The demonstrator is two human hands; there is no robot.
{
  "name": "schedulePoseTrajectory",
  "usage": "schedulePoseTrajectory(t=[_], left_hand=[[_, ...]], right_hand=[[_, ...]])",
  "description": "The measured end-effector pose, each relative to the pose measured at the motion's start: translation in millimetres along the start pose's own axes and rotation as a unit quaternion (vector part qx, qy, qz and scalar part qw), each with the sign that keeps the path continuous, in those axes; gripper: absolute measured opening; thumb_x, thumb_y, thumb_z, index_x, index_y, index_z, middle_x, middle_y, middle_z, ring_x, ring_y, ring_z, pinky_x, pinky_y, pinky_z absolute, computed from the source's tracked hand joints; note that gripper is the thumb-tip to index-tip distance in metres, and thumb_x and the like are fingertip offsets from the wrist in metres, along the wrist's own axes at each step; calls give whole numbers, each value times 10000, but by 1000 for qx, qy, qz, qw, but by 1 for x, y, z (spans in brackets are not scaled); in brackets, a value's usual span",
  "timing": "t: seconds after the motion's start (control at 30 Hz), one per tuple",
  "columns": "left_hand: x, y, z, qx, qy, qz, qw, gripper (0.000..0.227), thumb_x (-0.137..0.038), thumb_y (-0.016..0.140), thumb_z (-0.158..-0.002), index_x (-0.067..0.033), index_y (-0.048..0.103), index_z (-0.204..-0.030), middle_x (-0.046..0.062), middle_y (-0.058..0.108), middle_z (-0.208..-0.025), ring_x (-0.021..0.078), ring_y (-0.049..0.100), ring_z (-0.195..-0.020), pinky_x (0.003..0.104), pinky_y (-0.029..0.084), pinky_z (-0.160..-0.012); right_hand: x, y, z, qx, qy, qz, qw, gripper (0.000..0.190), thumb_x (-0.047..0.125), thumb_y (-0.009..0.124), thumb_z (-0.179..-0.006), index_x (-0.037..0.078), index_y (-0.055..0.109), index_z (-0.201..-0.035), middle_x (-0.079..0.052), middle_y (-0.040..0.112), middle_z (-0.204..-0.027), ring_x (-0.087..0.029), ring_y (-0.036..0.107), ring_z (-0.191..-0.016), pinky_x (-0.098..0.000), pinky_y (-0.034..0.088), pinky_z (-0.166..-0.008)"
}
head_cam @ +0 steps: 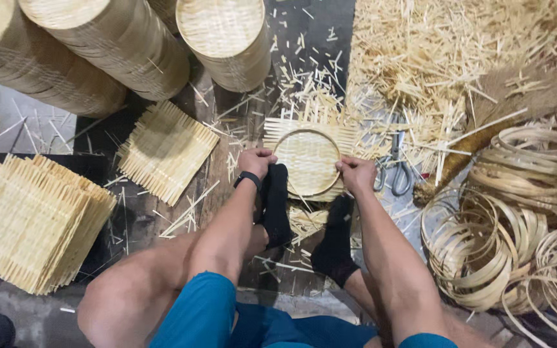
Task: The person constructs bamboo steamer baskets by placing a woven mat over a round wooden form, trimming the excess material with shears, and fitting a circular bamboo rim around the edge.
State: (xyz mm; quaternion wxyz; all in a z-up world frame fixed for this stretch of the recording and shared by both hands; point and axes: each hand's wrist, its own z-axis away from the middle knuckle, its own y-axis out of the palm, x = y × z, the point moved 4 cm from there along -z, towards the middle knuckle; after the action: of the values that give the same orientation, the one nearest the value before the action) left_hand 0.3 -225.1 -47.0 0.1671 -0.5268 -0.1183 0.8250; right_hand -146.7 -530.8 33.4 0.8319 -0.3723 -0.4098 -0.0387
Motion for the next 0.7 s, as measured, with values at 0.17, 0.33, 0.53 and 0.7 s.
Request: schedulePoseTrajectory(t=[0.17, 0.33, 0.53, 0.7], left_hand=[[2, 2, -6, 58, -10, 76, 995, 270, -72, 912, -663, -55, 816, -914, 61, 805, -857, 118, 741, -742, 262, 595, -715], [-65, -23, 11, 86, -28, -139, 986, 303, -180, 922, -670, -87, 821, -940, 93, 785, -940, 224, 737, -863, 350, 587, -821], [-158, 29, 22, 41, 348, -288, 891, 298, -401, 655, -975, -196, 782, -1149, 66, 628, -1363, 292, 521, -1321, 428, 398, -1179], [-154, 52, 11, 126, 357, -208, 902, 344, -432, 637, -931, -253, 782, -1187, 59, 588, -1402, 311, 464, -1256, 554, 325, -1027]], right_hand=[[-12, 0, -26, 10, -81, 8, 997, 244, 195, 894, -743, 85, 833, -952, -72, 791, -820, -148, 735, -728, -311, 578, -731], [46, -21, -7, 84, -26, 55, 995, 267, 244, 883, -755, 92, 825, -967, -117, 803, -921, -225, 755, -812, -350, 582, -768], [137, 57, 113, 228, -393, 532, 714, 875, 627, 614, -925, -74, 401, -1402, -328, 250, -1559, -478, 112, -1506, -606, 93, -1213], [102, 78, 109, 116, -489, 468, 727, 884, 596, 603, -882, -53, 417, -1451, -318, 304, -1538, -498, 145, -1492, -677, 85, -1185]])
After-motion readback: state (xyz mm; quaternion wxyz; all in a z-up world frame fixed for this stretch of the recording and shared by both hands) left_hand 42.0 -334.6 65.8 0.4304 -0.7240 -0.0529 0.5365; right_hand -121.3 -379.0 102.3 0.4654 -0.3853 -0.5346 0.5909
